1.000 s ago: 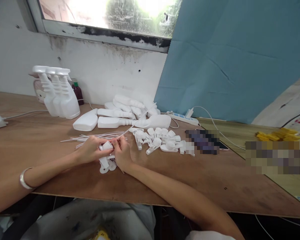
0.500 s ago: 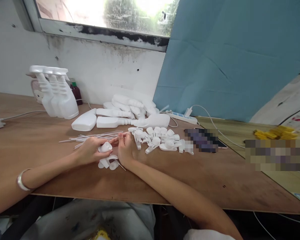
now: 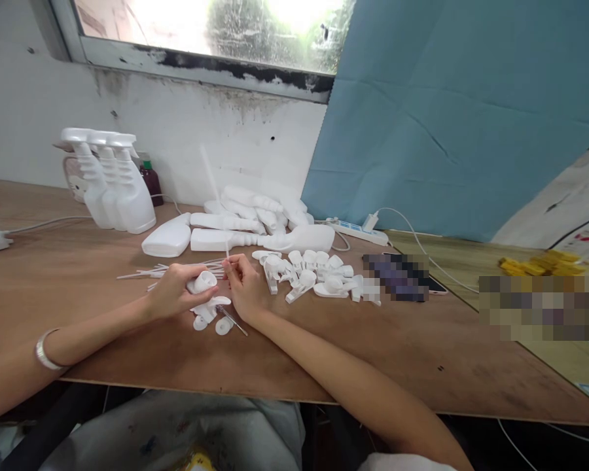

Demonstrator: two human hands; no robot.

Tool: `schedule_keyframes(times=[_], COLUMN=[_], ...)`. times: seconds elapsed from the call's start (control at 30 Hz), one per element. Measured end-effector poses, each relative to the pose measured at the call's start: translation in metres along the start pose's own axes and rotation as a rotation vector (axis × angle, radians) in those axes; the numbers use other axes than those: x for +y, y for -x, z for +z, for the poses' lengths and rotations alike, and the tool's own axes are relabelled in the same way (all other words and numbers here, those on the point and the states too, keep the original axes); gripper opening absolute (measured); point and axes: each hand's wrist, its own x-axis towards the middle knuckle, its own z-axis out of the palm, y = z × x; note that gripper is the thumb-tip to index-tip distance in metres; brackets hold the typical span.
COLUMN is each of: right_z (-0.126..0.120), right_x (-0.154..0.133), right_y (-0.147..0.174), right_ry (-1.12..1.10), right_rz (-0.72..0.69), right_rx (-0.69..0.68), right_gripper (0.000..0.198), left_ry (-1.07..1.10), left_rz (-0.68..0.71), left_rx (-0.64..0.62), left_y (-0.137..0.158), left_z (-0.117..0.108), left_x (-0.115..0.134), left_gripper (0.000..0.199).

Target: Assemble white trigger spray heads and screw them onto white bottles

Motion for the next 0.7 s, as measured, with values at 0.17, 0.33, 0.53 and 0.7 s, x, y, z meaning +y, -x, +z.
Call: schedule_keyframes(times=[0.17, 0.33, 0.53, 0.7], right_z=[-0.007, -0.011, -0.01, -0.009], right_x=[0.01, 0.014, 0.015, 0.016], right_y=[-0.009, -0.013, -0.014, -0.015], right_ry=[0.16, 0.274, 0.344, 0.487], right_rz=[-0.094, -0.135, -0.173, -0.168], right_rx=[-0.061, -0.19, -0.163, -0.083], right_gripper=[0.026, 0.019, 0.022, 0.028], left_ry=[0.106, 0.13, 0.097, 0.095], left_rz=[0.057, 0.102, 0.095, 0.097], left_rx=[0.036, 0.009, -0.026, -0.03], left_y=[0.002, 0.003, 0.003, 0.002], left_z=[-0.004, -0.002, 0.0, 0.0], left_x=[0.005, 0.002, -0.001, 0.0], left_gripper=[0.027, 0.025, 0.027, 0.027])
